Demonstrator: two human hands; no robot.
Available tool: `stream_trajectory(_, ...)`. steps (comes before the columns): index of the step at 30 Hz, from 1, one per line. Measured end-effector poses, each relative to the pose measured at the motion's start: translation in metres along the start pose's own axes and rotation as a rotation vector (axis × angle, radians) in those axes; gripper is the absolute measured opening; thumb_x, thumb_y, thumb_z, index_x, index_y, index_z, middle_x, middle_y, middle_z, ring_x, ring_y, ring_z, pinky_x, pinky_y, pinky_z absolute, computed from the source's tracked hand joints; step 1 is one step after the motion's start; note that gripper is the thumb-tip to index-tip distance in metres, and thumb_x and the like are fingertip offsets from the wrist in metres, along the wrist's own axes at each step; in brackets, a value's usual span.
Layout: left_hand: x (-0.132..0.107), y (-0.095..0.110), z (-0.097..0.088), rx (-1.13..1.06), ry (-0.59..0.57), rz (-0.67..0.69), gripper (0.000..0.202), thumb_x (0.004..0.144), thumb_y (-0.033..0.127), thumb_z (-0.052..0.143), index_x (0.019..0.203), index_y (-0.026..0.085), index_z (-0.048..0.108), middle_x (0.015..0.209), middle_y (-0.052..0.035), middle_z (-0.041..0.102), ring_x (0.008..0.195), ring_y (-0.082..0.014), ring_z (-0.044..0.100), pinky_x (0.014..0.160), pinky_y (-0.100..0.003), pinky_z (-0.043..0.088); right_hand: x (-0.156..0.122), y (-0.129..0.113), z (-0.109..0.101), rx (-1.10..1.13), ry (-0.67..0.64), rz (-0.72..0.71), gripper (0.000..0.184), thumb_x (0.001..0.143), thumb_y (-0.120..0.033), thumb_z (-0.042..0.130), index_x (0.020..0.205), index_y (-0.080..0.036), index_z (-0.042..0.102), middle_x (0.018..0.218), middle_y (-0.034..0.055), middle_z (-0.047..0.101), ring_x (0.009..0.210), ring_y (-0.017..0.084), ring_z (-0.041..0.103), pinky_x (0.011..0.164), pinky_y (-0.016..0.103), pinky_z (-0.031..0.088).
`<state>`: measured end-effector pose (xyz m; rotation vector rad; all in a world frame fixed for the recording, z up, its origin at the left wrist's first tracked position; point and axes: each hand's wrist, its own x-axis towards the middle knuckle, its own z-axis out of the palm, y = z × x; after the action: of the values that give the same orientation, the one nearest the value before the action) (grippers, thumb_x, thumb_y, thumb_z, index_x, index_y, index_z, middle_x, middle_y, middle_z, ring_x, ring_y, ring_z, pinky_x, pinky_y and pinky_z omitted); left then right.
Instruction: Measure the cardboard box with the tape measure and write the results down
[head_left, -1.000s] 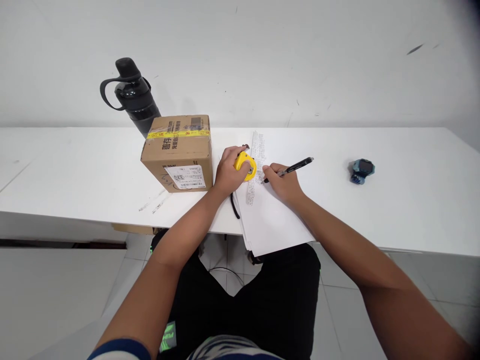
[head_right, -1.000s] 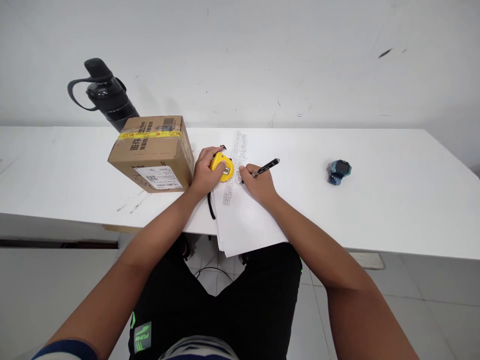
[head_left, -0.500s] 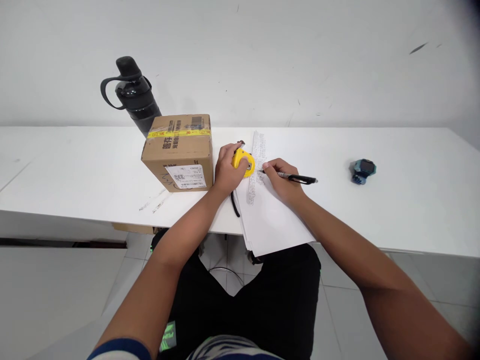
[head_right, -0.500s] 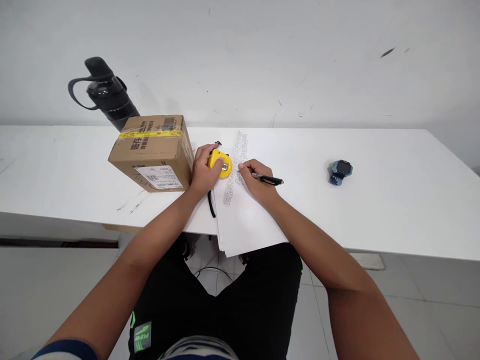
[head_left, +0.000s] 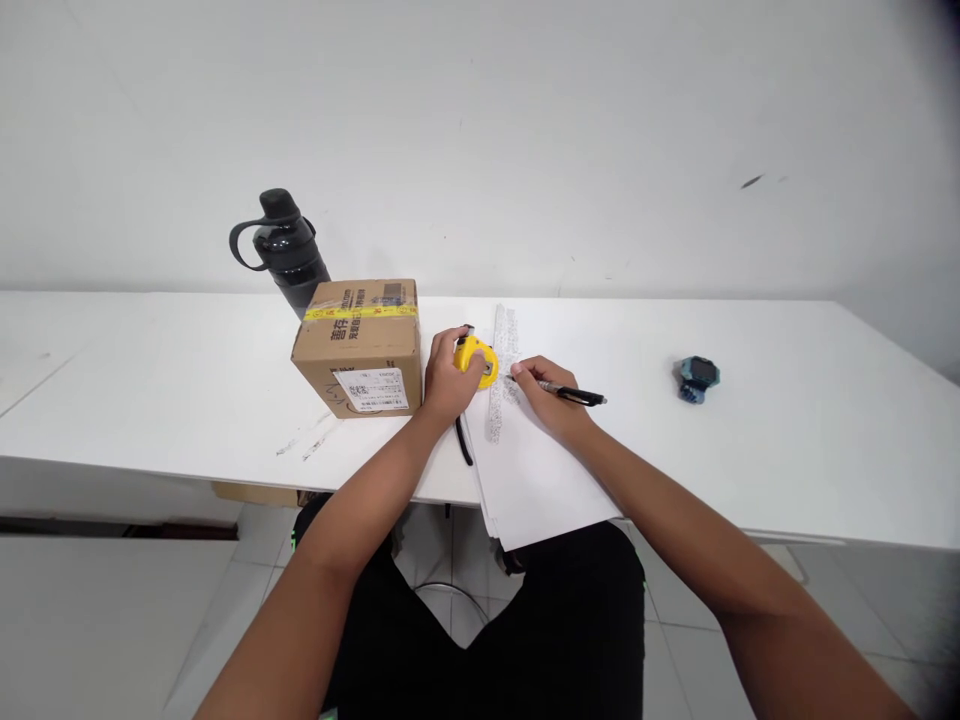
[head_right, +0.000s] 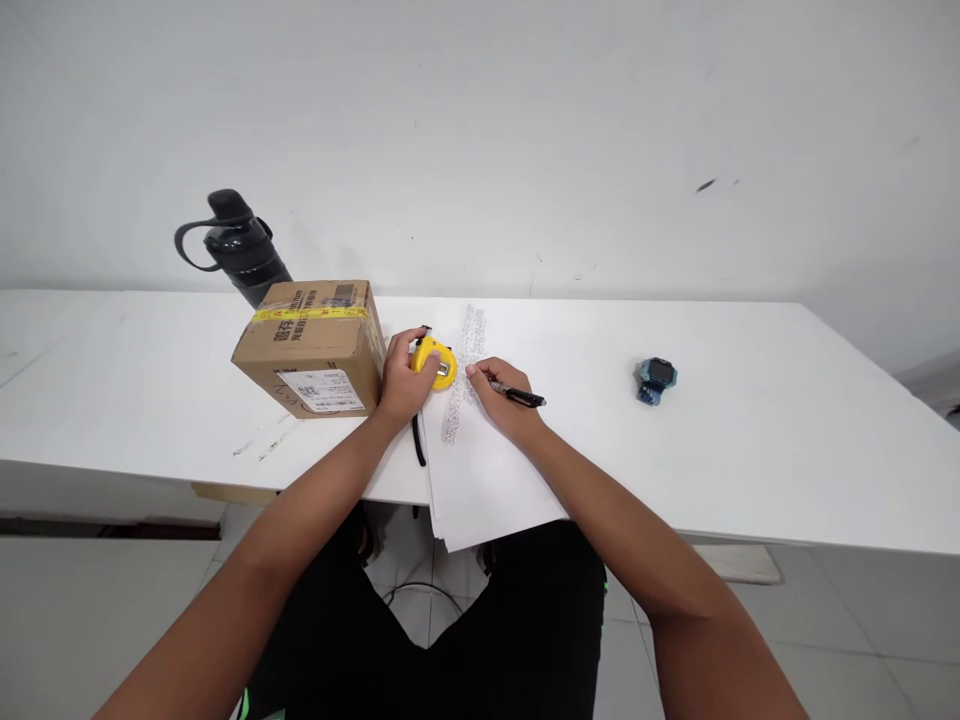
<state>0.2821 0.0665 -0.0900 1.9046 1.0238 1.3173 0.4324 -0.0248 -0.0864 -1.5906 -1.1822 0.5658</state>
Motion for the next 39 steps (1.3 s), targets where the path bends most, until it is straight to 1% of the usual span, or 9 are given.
stream_trajectory(7, -0.001, 0.002, -0.001, 0.017, 0.006, -0.013, 0.034, 0.085, 0.023, 0.060, 0.119, 0.024, 0.057, 0.126, -0.0079, 0.058, 0.122, -0.0203, 0.057, 0.105, -0.035, 0.046, -0.001, -0.003, 0.000, -0.001, -0.010, 0.009, 0.032, 0.084, -0.053, 0.059, 0.085, -0.022, 0.066, 0.079, 0.0018, 0.064, 0.074, 0.018, 0.056, 0.069, 0.031, 0.043)
stream_trajectory(14, -0.001, 0.001, -0.001, -0.005, -0.005, -0.009, 0.034, 0.085, 0.022, 0.059, 0.119, 0.023, 0.057, 0.126, -0.0078, 0.058, 0.121, -0.0198, 0.057, 0.105, -0.034, 0.046, 0.000, 0.005, 0.001, 0.014, 0.000, -0.008, 0.039, 0.086, -0.059, 0.057, 0.096, -0.023, 0.065, 0.084, 0.0019, 0.065, 0.079, 0.018, 0.058, 0.072, 0.032, 0.044)
stream_trajectory(24, -0.003, 0.003, -0.001, -0.019, -0.017, -0.068, 0.035, 0.084, 0.025, 0.061, 0.119, 0.025, 0.055, 0.127, -0.0060, 0.059, 0.119, -0.0201, 0.058, 0.103, -0.034, 0.047, -0.001, 0.001, 0.001, -0.011, -0.015, 0.002, 0.040, 0.085, -0.061, 0.057, 0.095, -0.023, 0.065, 0.080, 0.0013, 0.063, 0.074, 0.018, 0.056, 0.070, 0.032, 0.044)
stream_trajectory(29, -0.003, 0.002, -0.001, -0.017, -0.023, -0.068, 0.035, 0.084, 0.025, 0.061, 0.119, 0.025, 0.055, 0.126, -0.0061, 0.059, 0.119, -0.0202, 0.058, 0.104, -0.035, 0.046, -0.001, 0.001, 0.001, -0.014, -0.019, -0.005, 0.041, 0.085, -0.061, 0.056, 0.095, -0.023, 0.065, 0.081, 0.0015, 0.064, 0.075, 0.018, 0.057, 0.071, 0.032, 0.045)
stream_trajectory(35, -0.003, 0.003, -0.001, -0.010, -0.026, -0.050, 0.035, 0.083, 0.023, 0.062, 0.117, 0.025, 0.056, 0.125, -0.0065, 0.059, 0.119, -0.0196, 0.058, 0.102, -0.034, 0.047, 0.001, 0.007, 0.002, -0.025, -0.022, -0.018, 0.042, 0.086, -0.063, 0.055, 0.096, -0.023, 0.065, 0.081, 0.0016, 0.065, 0.076, 0.019, 0.059, 0.071, 0.033, 0.046)
stream_trajectory(39, -0.003, 0.005, -0.002, -0.008, -0.027, -0.051, 0.034, 0.083, 0.023, 0.062, 0.117, 0.024, 0.056, 0.125, -0.0066, 0.059, 0.120, -0.0196, 0.058, 0.102, -0.034, 0.047, 0.002, 0.010, 0.003, 0.031, -0.042, 0.031, 0.049, 0.085, -0.068, 0.054, 0.102, -0.024, 0.063, 0.076, 0.0014, 0.066, 0.072, 0.019, 0.062, 0.067, 0.032, 0.047)
